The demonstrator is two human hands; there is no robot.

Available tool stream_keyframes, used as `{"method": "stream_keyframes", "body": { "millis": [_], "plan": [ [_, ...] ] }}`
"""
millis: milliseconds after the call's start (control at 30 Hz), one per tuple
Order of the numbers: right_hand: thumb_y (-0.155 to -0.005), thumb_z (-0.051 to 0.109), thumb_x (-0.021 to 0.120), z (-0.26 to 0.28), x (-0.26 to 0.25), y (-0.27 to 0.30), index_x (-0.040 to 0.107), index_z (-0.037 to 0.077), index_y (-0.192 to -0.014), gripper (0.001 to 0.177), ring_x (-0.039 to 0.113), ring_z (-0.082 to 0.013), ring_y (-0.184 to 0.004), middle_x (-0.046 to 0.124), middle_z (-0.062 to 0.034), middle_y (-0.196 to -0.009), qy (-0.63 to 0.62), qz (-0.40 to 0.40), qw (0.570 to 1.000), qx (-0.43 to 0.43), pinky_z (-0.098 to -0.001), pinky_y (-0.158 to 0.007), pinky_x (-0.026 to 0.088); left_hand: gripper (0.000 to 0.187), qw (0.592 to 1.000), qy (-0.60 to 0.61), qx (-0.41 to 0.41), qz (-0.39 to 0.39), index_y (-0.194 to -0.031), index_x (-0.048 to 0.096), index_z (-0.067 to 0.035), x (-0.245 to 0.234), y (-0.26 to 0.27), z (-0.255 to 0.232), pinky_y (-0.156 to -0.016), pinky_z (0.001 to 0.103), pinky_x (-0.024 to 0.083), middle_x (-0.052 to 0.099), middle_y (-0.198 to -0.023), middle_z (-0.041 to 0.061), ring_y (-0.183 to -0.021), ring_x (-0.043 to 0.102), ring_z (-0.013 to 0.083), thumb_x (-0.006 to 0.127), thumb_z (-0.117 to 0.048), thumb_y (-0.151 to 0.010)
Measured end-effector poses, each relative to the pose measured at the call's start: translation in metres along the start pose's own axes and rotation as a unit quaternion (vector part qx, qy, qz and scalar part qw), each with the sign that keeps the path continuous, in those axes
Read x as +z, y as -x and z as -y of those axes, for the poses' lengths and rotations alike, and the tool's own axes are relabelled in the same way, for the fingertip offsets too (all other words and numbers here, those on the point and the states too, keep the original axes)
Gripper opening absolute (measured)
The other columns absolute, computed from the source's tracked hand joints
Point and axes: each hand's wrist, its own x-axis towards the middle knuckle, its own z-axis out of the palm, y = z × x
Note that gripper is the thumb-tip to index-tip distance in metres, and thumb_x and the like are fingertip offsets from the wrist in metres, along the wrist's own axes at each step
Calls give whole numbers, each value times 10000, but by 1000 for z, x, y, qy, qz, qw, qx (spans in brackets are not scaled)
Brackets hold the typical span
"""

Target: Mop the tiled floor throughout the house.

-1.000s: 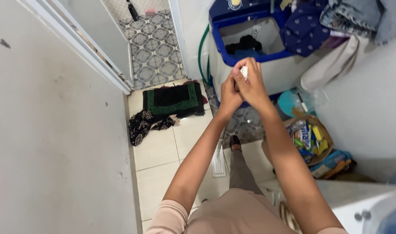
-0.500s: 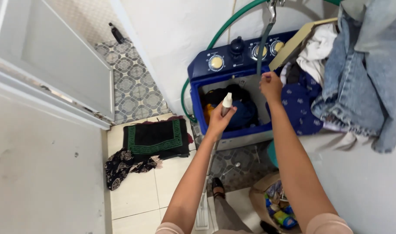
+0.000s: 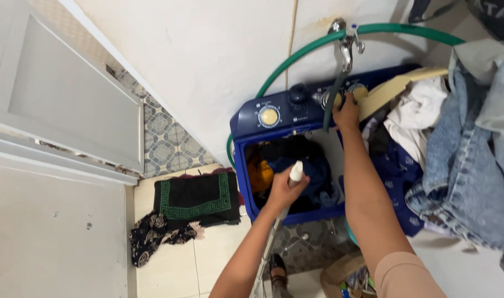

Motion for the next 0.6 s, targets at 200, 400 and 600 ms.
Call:
{"method": "stream_keyframes", "body": {
  "millis": [200, 400, 600],
  "plan": [
    [-851, 346, 809, 87, -45, 5, 497, 105, -1309, 604, 722, -408, -726, 727, -219, -1015, -58, 148, 973, 169, -476, -480, 565, 174, 999, 12, -29, -5, -930, 645, -28, 2, 0, -16, -591, 277, 473, 630, -685, 61, -609, 585, 83, 754, -165, -928],
    [-855, 272, 812, -20, 11, -34, 572, 222, -1335, 539, 656, -479, -1034, 680, -247, -1170, 188, 135, 950, -207, -533, -796, 553, 172, 999, 11, -49, -14, -966, 652, -20, 1, 0, -27, -567, 280, 460, 618, -660, 72, -574, 572, 93, 757, -141, -905],
    [-850, 322, 809, 36, -33, -22, 506, 122, -1363, 628, 642, -476, -1104, 621, -261, -1264, 195, 173, 946, -192, -560, -855, 545, 174, 998, 18, -55, -29, -935, 651, -20, -4, 2, -17, -570, 282, 441, 598, -669, 52, -612, 511, 74, 775, -135, -892]
  ]
}}
